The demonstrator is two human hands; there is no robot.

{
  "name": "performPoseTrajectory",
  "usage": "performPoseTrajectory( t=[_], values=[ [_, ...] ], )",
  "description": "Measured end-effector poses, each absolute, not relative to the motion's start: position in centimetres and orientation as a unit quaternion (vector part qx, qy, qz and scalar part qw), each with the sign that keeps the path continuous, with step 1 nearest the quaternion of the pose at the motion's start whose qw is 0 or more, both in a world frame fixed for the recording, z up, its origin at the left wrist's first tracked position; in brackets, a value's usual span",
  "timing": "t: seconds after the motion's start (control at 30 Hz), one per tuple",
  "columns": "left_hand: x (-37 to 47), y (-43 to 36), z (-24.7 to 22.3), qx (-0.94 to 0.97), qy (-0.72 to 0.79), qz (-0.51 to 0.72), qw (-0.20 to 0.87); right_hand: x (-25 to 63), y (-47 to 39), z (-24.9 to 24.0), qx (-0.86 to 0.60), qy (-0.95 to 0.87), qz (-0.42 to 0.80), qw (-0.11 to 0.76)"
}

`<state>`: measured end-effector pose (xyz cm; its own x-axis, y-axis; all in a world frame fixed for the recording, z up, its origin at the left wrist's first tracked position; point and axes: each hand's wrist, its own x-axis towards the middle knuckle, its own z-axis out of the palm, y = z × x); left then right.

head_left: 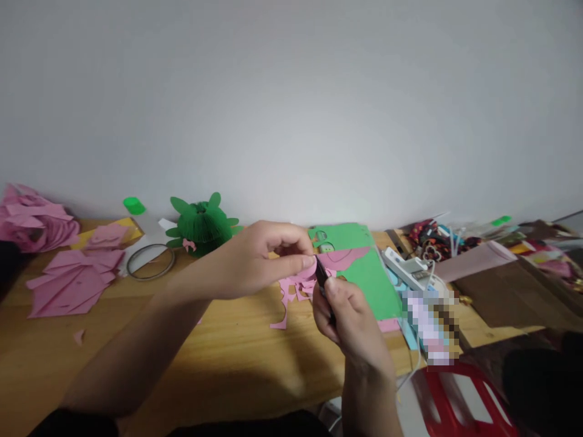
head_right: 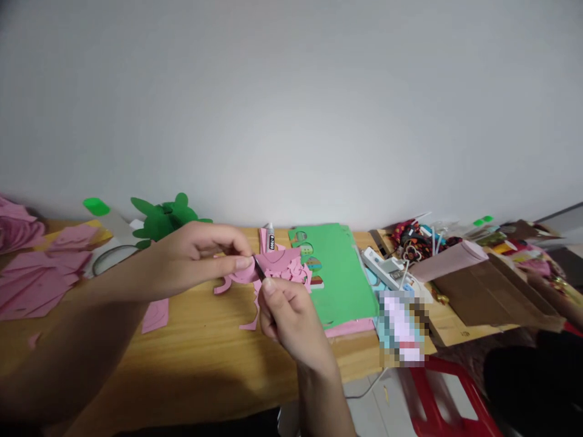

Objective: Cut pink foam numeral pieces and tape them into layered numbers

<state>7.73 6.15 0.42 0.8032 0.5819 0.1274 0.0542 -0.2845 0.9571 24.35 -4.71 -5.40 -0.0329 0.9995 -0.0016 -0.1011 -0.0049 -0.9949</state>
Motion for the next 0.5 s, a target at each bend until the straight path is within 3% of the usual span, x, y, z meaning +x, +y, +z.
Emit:
performPoseTrajectory(
  t=[0.23, 0.5],
  values=[
    [10.9, 8.1, -1.9, 0.683, 0.236, 0.193, 0.663, 25.9, -4.1, -7.3, -0.512, -0.411, 0.546, 0.52],
    [16.0, 9.1, -11.4, 0.498, 0.319, 0.235, 0.771, 28.1, -2.1, -11.3, -0.577, -0.296, 0.571, 0.503]
  ],
)
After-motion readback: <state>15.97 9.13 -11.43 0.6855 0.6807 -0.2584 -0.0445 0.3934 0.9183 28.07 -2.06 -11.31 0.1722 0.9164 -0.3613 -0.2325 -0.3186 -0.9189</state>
